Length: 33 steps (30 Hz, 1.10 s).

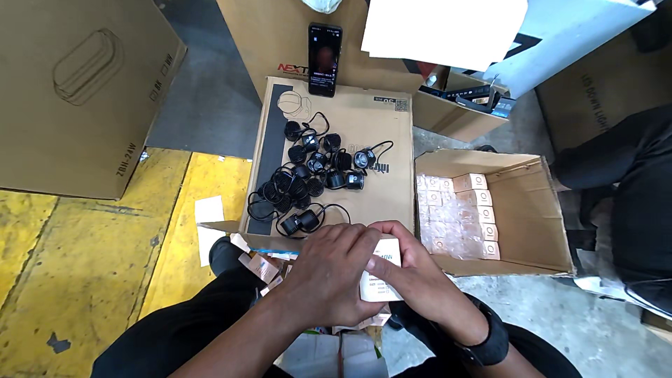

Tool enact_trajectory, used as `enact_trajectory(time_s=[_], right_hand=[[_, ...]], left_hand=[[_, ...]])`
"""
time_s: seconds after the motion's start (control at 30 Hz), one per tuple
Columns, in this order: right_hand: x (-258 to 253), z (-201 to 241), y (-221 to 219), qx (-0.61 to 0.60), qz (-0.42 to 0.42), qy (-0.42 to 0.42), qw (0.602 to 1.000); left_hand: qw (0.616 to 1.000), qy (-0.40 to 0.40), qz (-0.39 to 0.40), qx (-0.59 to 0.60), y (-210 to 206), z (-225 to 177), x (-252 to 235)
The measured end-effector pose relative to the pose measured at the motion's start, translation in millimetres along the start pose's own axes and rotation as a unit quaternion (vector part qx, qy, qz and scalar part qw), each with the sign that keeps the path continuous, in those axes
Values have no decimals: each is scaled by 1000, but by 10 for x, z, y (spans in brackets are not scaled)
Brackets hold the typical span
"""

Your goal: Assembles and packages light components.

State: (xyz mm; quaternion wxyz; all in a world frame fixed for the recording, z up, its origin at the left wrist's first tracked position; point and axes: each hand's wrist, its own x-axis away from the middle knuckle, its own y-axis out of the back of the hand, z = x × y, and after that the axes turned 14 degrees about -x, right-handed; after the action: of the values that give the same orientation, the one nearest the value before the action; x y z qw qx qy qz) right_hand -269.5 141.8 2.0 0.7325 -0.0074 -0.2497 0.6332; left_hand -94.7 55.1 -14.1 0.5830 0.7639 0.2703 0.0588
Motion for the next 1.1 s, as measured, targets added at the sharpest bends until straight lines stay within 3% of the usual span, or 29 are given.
enact_trajectory(time_s=[1.1], right_hand=[[-3,29,17,1,12,6,1000]], left_hand=[[1000,9,-8,-5,3,4,-9]])
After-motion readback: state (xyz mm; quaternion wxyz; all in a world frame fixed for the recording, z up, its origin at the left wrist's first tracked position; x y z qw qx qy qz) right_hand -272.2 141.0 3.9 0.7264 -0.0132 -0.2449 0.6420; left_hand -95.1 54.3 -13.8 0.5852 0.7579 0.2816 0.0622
